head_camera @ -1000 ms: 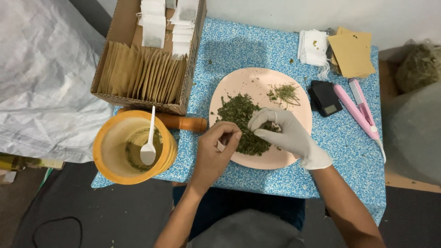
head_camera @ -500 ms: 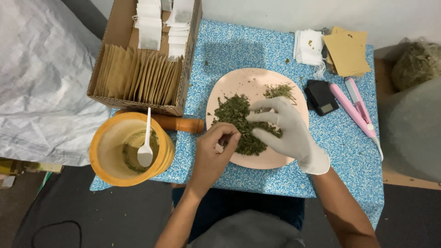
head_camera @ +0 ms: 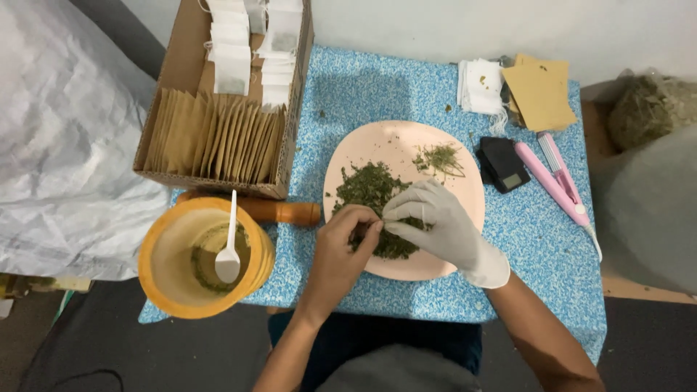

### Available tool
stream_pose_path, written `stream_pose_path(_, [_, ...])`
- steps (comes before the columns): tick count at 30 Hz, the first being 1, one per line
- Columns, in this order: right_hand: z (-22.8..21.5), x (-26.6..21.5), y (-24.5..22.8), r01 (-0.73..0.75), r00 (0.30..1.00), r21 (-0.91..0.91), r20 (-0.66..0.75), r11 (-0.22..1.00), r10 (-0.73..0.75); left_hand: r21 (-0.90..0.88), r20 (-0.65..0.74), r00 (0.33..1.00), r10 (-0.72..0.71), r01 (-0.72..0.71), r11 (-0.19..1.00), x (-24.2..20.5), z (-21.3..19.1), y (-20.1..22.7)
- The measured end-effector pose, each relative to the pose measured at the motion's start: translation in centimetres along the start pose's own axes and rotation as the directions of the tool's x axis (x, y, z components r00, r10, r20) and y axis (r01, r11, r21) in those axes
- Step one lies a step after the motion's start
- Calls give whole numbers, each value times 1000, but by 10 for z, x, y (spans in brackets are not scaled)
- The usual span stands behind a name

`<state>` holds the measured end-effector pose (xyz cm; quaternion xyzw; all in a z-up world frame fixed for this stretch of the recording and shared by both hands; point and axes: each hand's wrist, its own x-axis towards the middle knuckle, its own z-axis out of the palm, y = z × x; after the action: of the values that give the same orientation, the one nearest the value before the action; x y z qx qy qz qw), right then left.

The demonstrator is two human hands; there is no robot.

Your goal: A person wearing white gloves is meticulously sorting through a pile of dried tea leaves on a plate to remove stems or impurities.

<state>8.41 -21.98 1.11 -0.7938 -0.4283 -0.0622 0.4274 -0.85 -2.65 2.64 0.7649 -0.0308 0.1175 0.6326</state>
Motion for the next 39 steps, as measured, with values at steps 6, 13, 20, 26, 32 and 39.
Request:
stream_pose_path(6, [-19,15,-12,-120,993,5,-18,993,120,25,33,999,-10,9,1000,8,-4,-3])
stream_pose_path(13, [-38,22,-26,-148,988,-115,-56,982,143,30,58,998,8,-10,999,14,-3,-1])
stream_pose_path(20, [-31,11,-49,-115,987,-27,111,993,118,45,91,993,76,-80,996,-4,-7,4])
stream_pose_path(26, [-34,-4,-77,-217,973,74,96,973,210,69,100,981,166,-173,982,-22,-3,11])
stream_pose_path(32, [-40,-8,-77,-288,958,138,43,948,284,74,59,975,216,-220,973,-26,-8,24])
stream_pose_path(39, [-63,6,-33,-304,946,61,-101,951,309,229,1,974,228,-222,948,-19,-19,5])
